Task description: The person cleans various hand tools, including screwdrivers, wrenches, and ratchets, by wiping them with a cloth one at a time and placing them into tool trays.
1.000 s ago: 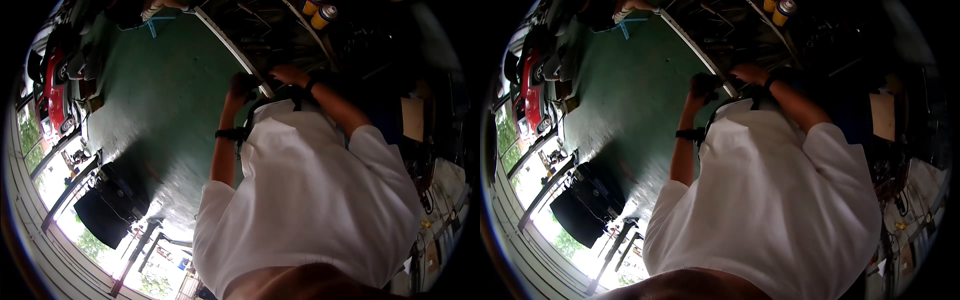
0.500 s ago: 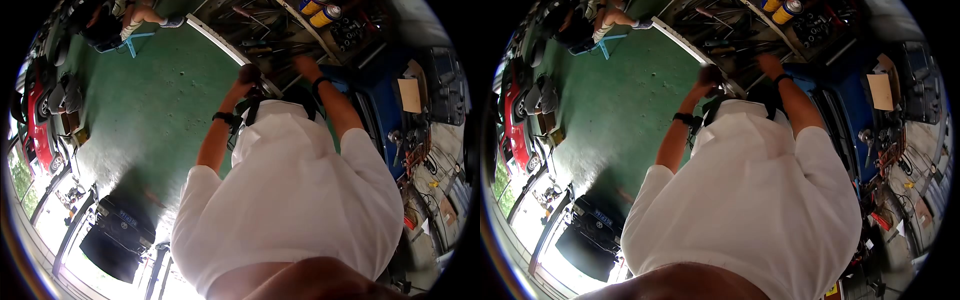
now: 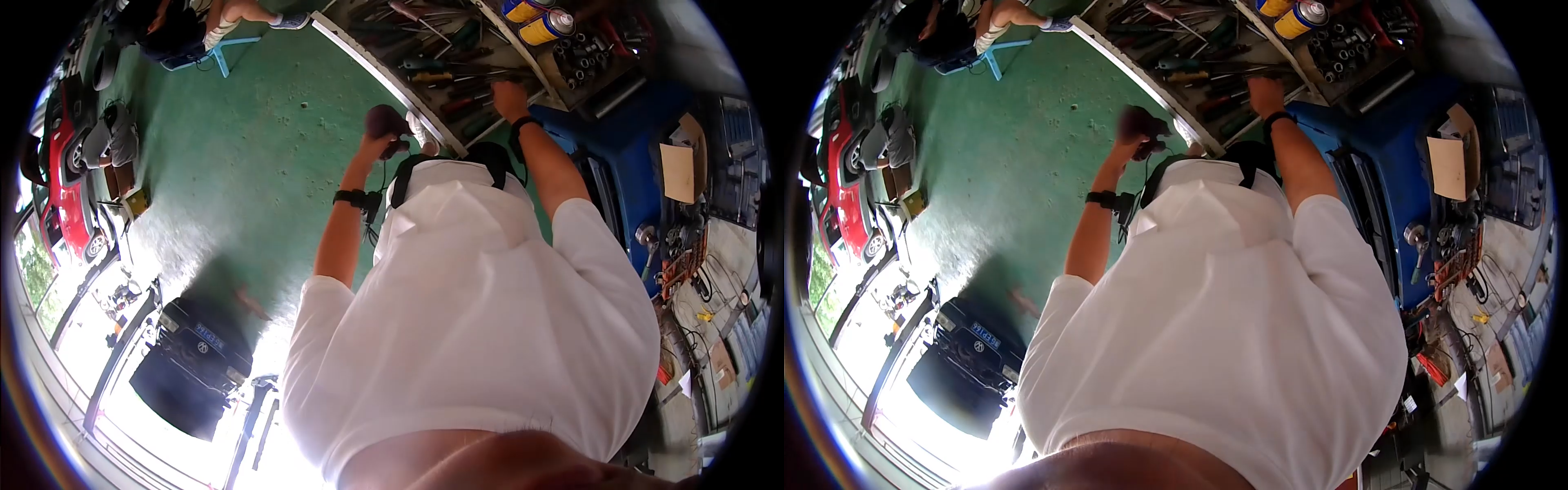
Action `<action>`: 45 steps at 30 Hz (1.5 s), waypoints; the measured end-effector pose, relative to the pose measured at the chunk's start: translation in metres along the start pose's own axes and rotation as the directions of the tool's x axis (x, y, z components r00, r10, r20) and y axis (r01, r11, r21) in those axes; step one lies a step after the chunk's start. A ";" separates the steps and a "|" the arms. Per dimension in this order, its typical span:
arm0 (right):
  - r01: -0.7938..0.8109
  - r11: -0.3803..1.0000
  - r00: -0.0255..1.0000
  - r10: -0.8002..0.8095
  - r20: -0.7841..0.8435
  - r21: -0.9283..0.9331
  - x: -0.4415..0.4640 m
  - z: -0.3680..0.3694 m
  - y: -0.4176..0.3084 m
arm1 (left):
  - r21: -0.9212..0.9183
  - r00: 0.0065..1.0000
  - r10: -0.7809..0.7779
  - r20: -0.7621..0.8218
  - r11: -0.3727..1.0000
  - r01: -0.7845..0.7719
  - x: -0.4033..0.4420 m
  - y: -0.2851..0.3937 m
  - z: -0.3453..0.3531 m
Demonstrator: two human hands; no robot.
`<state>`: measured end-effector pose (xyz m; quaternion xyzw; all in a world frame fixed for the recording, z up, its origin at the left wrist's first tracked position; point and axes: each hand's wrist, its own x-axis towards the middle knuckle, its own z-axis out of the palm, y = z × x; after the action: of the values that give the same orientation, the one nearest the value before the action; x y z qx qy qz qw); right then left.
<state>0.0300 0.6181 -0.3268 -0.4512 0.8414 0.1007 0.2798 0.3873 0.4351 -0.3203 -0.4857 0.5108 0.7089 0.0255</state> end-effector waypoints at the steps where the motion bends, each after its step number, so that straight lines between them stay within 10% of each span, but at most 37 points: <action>1: 0.007 1.000 1.000 -0.007 0.000 0.003 0.001 0.001 0.000 | -0.019 1.000 -0.021 0.014 1.000 0.021 0.002 -0.002 -0.003; 5: 0.109 0.989 0.963 -0.081 -0.257 0.098 -0.012 -0.006 -0.007 | 0.011 0.992 -0.120 -0.034 0.993 0.121 -0.013 0.014 -0.003; 36: 0.339 0.940 0.922 -0.341 -0.182 -0.041 0.072 0.050 0.039 | -0.086 0.990 0.035 -0.134 0.995 -0.047 -0.072 0.048 0.006; 41: 0.319 0.789 0.948 -0.263 -0.181 0.525 0.069 0.033 0.031 | -0.185 0.996 0.016 0.091 0.983 0.001 -0.059 0.050 -0.004; 45: 0.385 0.734 0.923 -0.321 -0.214 0.560 0.059 0.018 0.026 | -0.043 0.989 0.103 -0.101 0.993 -0.108 -0.063 0.044 0.004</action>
<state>-0.0103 0.5990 -0.3773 -0.4973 0.7422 -0.2447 0.3767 0.3944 0.4455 -0.2443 -0.4930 0.5191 0.6965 -0.0493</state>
